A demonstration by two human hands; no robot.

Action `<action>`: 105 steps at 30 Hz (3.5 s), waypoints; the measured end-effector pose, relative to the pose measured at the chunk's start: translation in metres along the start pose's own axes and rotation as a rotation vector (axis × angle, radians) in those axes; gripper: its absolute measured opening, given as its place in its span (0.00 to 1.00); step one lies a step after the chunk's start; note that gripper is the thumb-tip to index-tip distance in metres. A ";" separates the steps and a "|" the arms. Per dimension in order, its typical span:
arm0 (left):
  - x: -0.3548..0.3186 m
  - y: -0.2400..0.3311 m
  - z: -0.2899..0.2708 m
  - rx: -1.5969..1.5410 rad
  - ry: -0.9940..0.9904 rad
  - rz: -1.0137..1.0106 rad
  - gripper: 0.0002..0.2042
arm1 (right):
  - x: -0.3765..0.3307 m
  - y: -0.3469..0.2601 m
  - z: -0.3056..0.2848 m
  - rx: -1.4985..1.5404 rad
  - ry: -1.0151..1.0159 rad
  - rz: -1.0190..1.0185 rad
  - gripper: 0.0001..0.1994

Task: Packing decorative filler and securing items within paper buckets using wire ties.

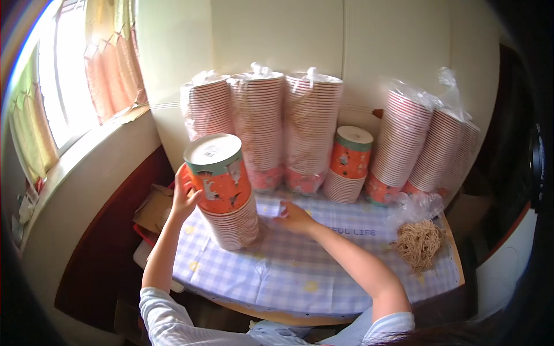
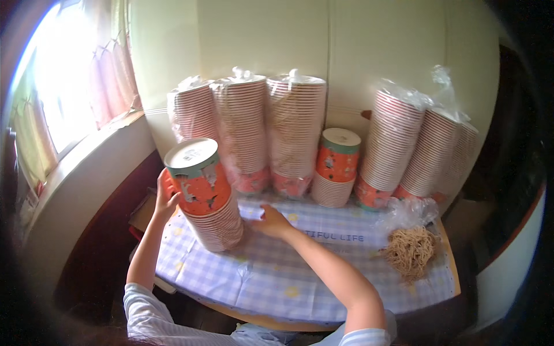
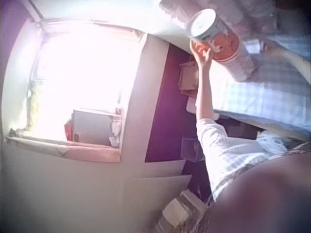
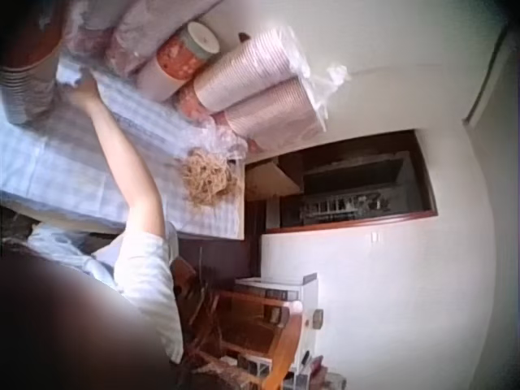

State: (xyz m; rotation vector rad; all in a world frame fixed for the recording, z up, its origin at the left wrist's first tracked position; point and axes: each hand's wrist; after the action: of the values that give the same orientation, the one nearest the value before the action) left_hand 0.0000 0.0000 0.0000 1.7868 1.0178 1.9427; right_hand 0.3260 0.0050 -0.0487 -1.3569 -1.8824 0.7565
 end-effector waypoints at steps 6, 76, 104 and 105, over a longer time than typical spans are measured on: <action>-0.036 0.074 0.083 0.588 0.235 0.801 0.20 | -0.099 0.077 -0.046 -0.495 -0.227 -0.236 0.27; -0.162 -0.039 0.306 0.217 -0.789 0.404 0.15 | -0.109 0.179 -0.088 -0.723 0.069 -0.161 0.30; -0.225 0.037 0.257 0.358 -0.988 0.164 0.36 | -0.231 0.168 -0.100 -0.548 0.380 0.139 0.30; -0.233 0.038 0.267 0.308 -0.980 0.227 0.34 | -0.230 0.168 -0.096 -0.547 0.373 0.132 0.30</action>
State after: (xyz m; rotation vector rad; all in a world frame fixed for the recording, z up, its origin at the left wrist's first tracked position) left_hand 0.3045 -0.1022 -0.1546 2.6593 0.7723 0.7515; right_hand 0.5472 -0.1605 -0.1673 -1.8205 -1.7669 0.0190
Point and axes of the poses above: each hand's wrist, its own x-axis towards the middle knuckle, its own z-axis out of the palm, y = z × x, and after that the axes turned 13 degrees about y, right-handed
